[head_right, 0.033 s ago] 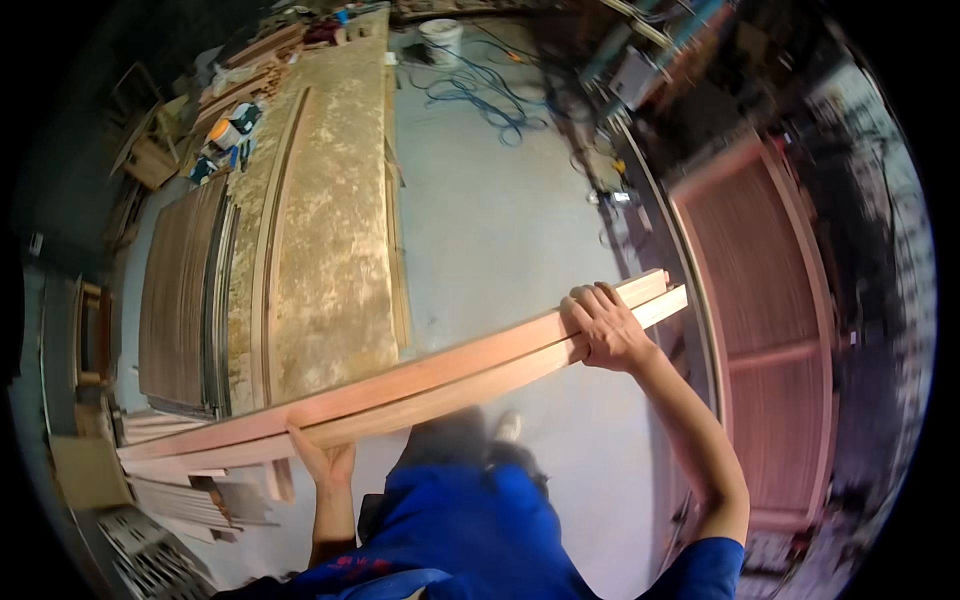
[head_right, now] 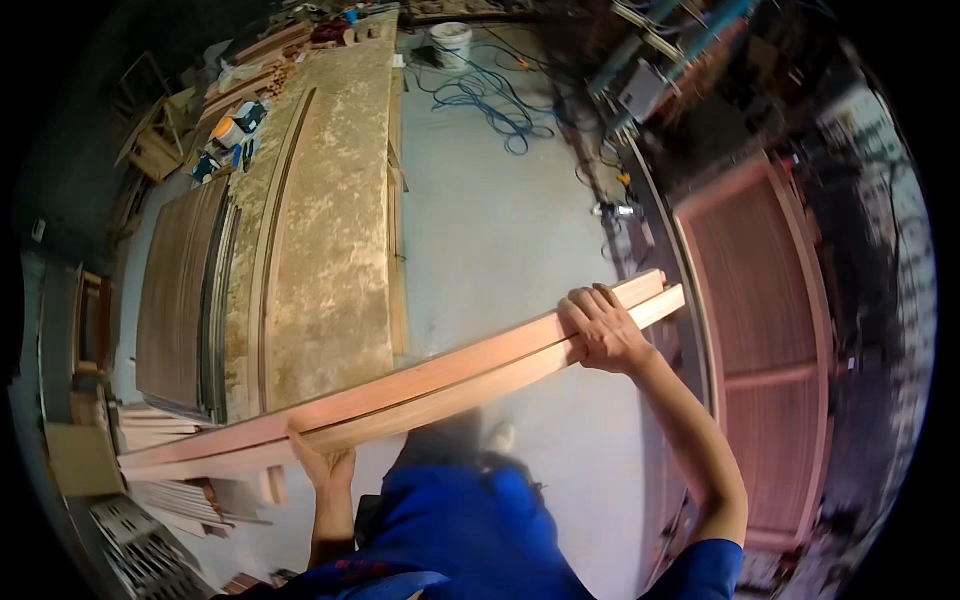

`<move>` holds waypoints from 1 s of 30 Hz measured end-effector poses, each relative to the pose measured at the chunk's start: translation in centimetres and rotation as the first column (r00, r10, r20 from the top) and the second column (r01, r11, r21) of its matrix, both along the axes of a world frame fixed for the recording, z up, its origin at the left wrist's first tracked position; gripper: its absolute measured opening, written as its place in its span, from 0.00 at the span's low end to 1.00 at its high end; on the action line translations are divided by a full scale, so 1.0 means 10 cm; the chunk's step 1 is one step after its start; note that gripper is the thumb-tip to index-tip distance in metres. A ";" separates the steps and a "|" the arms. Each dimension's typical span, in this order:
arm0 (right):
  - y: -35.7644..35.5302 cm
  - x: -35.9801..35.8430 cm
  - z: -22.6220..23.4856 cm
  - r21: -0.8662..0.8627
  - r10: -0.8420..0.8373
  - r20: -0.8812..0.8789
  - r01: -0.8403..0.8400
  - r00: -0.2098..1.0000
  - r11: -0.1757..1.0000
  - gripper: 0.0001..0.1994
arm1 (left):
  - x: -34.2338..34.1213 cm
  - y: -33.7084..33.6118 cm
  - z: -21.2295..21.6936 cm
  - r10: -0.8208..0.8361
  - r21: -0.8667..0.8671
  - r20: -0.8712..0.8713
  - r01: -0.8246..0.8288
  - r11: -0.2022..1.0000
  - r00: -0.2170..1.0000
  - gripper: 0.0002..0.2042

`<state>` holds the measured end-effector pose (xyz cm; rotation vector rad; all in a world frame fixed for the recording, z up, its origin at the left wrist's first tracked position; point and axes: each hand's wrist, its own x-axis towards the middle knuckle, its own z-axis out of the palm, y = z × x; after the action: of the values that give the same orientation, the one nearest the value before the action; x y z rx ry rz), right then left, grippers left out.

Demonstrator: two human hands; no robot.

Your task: The person uses a nail gun to attach a wooden strip to a large wooden panel, then sands the edges with an orbital sander. They move the panel aside and repeatedly pick up, inspect, and stack long wooden planks. Finally, they measure and mark a plank with a tape measure and marker.

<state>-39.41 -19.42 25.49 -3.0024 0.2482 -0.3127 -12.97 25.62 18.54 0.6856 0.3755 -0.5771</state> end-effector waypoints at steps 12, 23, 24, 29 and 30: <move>-3.84 3.65 -0.37 0.072 0.583 -0.067 -0.579 0.810 0.812 0.23 | 0.74 -2.66 -1.01 0.402 -0.142 -0.223 -0.437 0.888 0.888 0.25; -5.97 6.49 -0.64 0.202 0.792 -0.201 -0.767 0.576 0.609 0.33 | 1.91 -5.24 -1.04 0.752 0.029 -0.320 -0.788 0.615 0.576 0.14; -6.15 6.79 -0.63 0.213 0.791 -0.226 -0.763 0.569 0.610 0.36 | 2.15 -5.51 -1.02 0.796 0.058 -0.348 -0.836 0.545 0.495 0.13; -6.70 7.94 -0.66 0.229 0.865 -0.239 -0.840 0.441 0.491 0.40 | 2.60 -6.08 -1.37 0.775 -0.240 -0.218 -0.802 0.547 0.594 0.12; -6.82 8.17 -0.73 0.225 0.860 -0.263 -0.839 0.438 0.496 0.39 | 2.89 -6.46 -1.17 0.839 -0.093 -0.326 -0.898 0.431 0.436 0.11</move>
<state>42.32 -87.58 18.20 -2.6246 -1.2121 0.3360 15.89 -38.93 6.88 0.0780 0.8037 0.3401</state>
